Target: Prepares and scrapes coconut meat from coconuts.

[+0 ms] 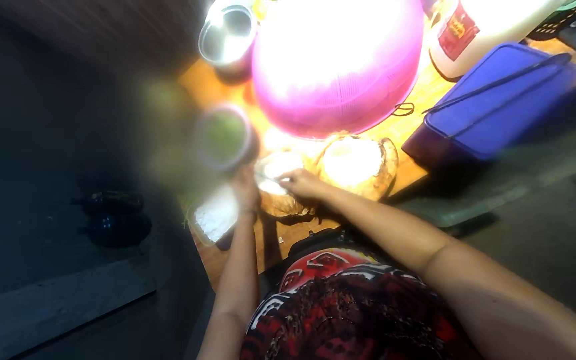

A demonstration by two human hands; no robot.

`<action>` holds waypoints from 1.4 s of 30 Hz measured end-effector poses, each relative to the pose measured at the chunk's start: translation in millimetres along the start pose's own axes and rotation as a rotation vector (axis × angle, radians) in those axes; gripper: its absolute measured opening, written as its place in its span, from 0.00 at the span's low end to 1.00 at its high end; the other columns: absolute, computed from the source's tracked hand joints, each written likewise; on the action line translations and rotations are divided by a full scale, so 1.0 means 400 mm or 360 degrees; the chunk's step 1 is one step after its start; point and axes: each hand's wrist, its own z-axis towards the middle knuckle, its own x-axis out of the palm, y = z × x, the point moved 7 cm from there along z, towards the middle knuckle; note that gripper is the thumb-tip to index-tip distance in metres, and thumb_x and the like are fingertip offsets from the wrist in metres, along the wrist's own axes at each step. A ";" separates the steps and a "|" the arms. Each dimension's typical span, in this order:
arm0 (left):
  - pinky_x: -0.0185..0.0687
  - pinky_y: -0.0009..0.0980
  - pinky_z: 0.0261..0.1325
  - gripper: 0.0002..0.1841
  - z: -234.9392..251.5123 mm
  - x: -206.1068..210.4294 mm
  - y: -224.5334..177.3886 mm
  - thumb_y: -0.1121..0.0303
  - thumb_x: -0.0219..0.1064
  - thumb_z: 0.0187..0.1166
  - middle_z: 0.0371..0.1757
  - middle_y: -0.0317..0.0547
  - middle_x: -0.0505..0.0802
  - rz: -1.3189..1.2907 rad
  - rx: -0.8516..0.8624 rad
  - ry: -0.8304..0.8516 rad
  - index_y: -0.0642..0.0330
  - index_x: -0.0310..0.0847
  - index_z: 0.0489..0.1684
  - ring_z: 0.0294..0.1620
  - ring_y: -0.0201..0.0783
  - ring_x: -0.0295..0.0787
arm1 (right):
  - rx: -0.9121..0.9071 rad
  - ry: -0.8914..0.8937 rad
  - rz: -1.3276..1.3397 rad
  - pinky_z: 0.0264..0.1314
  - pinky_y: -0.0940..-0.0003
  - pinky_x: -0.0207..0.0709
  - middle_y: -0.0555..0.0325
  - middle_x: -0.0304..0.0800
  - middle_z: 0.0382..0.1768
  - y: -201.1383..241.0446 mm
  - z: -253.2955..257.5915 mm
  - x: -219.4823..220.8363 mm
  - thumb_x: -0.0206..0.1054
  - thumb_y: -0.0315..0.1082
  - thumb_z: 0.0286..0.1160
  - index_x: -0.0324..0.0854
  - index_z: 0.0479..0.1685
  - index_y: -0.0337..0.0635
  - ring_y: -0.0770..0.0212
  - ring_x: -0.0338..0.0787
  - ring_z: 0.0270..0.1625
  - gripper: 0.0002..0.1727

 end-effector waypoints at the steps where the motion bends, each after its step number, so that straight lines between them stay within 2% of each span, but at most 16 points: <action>1: 0.78 0.37 0.72 0.20 0.001 0.000 0.001 0.64 0.58 0.90 0.64 0.57 0.89 -0.0010 -0.0006 0.0003 0.69 0.77 0.72 0.64 0.37 0.86 | -0.0006 0.0020 0.0027 0.48 0.52 0.82 0.43 0.91 0.42 -0.005 0.002 0.016 0.56 0.36 0.93 0.84 0.72 0.43 0.53 0.87 0.36 0.18; 2: 0.78 0.37 0.72 0.20 0.001 0.001 0.002 0.64 0.58 0.91 0.65 0.57 0.89 -0.0011 -0.0017 -0.0003 0.69 0.77 0.72 0.64 0.38 0.86 | -0.0024 0.0050 0.0010 0.49 0.52 0.82 0.43 0.91 0.42 -0.013 -0.002 0.025 0.57 0.35 0.92 0.84 0.72 0.42 0.53 0.88 0.37 0.18; 5: 0.77 0.36 0.73 0.20 -0.004 -0.001 -0.002 0.64 0.57 0.91 0.66 0.57 0.88 0.0018 -0.0025 0.0005 0.69 0.76 0.73 0.65 0.38 0.86 | -0.0044 0.0241 -0.0211 0.71 0.43 0.78 0.40 0.92 0.58 -0.041 -0.023 0.010 0.57 0.34 0.92 0.85 0.71 0.42 0.45 0.91 0.61 0.18; 6: 0.78 0.36 0.73 0.20 -0.002 -0.001 0.000 0.63 0.57 0.91 0.66 0.58 0.89 0.0024 -0.0031 0.0007 0.69 0.77 0.73 0.65 0.38 0.86 | -0.0071 0.0227 -0.0245 0.71 0.42 0.78 0.42 0.93 0.58 -0.058 -0.020 -0.003 0.59 0.34 0.90 0.87 0.68 0.43 0.46 0.91 0.62 0.17; 8: 0.79 0.37 0.70 0.20 0.001 0.002 0.001 0.63 0.57 0.91 0.63 0.57 0.89 0.0033 -0.0040 0.0006 0.68 0.77 0.72 0.63 0.38 0.87 | -0.0046 0.0137 -0.0188 0.64 0.45 0.81 0.45 0.94 0.50 -0.062 -0.016 -0.027 0.59 0.36 0.91 0.89 0.65 0.44 0.50 0.92 0.53 0.16; 10: 0.80 0.36 0.68 0.20 0.003 0.003 0.003 0.63 0.58 0.91 0.61 0.56 0.90 0.0036 -0.0025 0.0004 0.67 0.78 0.72 0.59 0.37 0.88 | 0.0025 0.0034 -0.0035 0.48 0.54 0.83 0.47 0.92 0.40 -0.035 -0.008 -0.024 0.58 0.36 0.92 0.87 0.68 0.45 0.56 0.88 0.37 0.17; 13: 0.81 0.35 0.64 0.19 0.005 0.001 0.005 0.64 0.58 0.91 0.58 0.55 0.90 0.0016 -0.0050 0.0001 0.68 0.77 0.72 0.55 0.36 0.88 | 0.0021 0.0064 0.0102 0.35 0.62 0.80 0.48 0.87 0.33 -0.015 0.004 0.021 0.57 0.36 0.93 0.83 0.73 0.43 0.61 0.81 0.26 0.18; 15: 0.81 0.35 0.67 0.20 -0.001 0.000 0.000 0.64 0.57 0.91 0.60 0.56 0.90 0.0020 -0.0051 0.0008 0.68 0.77 0.72 0.58 0.36 0.88 | -0.0060 0.0166 -0.0078 0.52 0.52 0.83 0.42 0.92 0.44 -0.022 -0.011 0.024 0.57 0.33 0.92 0.84 0.71 0.40 0.52 0.90 0.42 0.18; 17: 0.80 0.35 0.69 0.20 -0.005 -0.001 -0.006 0.63 0.57 0.91 0.62 0.56 0.90 0.0040 -0.0038 0.0010 0.67 0.77 0.72 0.60 0.36 0.87 | -0.0055 0.0286 -0.0270 0.71 0.42 0.78 0.40 0.92 0.58 -0.038 -0.021 -0.001 0.57 0.34 0.92 0.85 0.70 0.41 0.45 0.91 0.61 0.18; 20: 0.81 0.36 0.67 0.20 -0.004 0.000 -0.004 0.62 0.58 0.91 0.60 0.56 0.91 0.0058 -0.0038 0.0002 0.66 0.79 0.71 0.57 0.36 0.88 | -0.0106 0.0131 -0.0314 0.66 0.41 0.79 0.44 0.94 0.52 -0.056 0.005 -0.039 0.58 0.36 0.90 0.90 0.64 0.46 0.47 0.92 0.57 0.17; 23: 0.82 0.33 0.62 0.20 0.000 0.000 0.007 0.61 0.59 0.90 0.56 0.53 0.91 0.0014 -0.0015 -0.0025 0.66 0.79 0.70 0.52 0.33 0.88 | -0.0081 -0.0006 -0.0214 0.68 0.40 0.79 0.42 0.93 0.56 -0.008 0.025 -0.031 0.58 0.36 0.91 0.88 0.67 0.45 0.45 0.91 0.61 0.17; 26: 0.82 0.32 0.63 0.20 -0.005 -0.005 0.019 0.62 0.58 0.90 0.57 0.53 0.91 -0.0045 -0.0019 -0.0029 0.66 0.77 0.72 0.54 0.32 0.88 | -0.0075 0.0174 -0.0307 0.68 0.41 0.78 0.40 0.92 0.57 0.011 0.016 0.004 0.56 0.35 0.92 0.85 0.70 0.42 0.43 0.90 0.61 0.18; 30: 0.82 0.34 0.66 0.20 -0.004 -0.004 0.021 0.63 0.58 0.91 0.60 0.54 0.91 -0.0053 -0.0030 -0.0018 0.66 0.78 0.73 0.57 0.34 0.88 | -0.0076 0.0376 -0.0574 0.67 0.36 0.78 0.44 0.94 0.53 -0.031 0.014 -0.033 0.59 0.35 0.89 0.90 0.63 0.45 0.45 0.91 0.60 0.16; 35: 0.82 0.34 0.66 0.19 0.001 -0.001 0.020 0.63 0.59 0.90 0.60 0.53 0.91 -0.0092 0.0003 -0.0008 0.66 0.78 0.72 0.57 0.34 0.88 | -0.0092 0.0059 -0.0437 0.70 0.36 0.77 0.40 0.92 0.57 0.013 0.044 -0.034 0.57 0.37 0.91 0.88 0.68 0.46 0.41 0.89 0.64 0.18; 39: 0.83 0.31 0.61 0.18 -0.002 -0.006 0.037 0.63 0.58 0.90 0.56 0.51 0.91 -0.0104 -0.0011 -0.0031 0.65 0.79 0.71 0.52 0.32 0.88 | -0.0108 0.0233 -0.0573 0.67 0.33 0.78 0.41 0.93 0.55 -0.020 0.038 0.011 0.58 0.35 0.88 0.89 0.65 0.46 0.40 0.90 0.62 0.17; 42: 0.83 0.34 0.64 0.19 -0.004 -0.007 0.034 0.62 0.59 0.90 0.57 0.53 0.92 -0.0066 -0.0036 -0.0049 0.64 0.79 0.71 0.55 0.35 0.89 | 0.0006 0.0422 -0.0773 0.63 0.33 0.79 0.45 0.94 0.51 -0.025 0.027 -0.033 0.60 0.37 0.88 0.91 0.61 0.49 0.43 0.92 0.59 0.15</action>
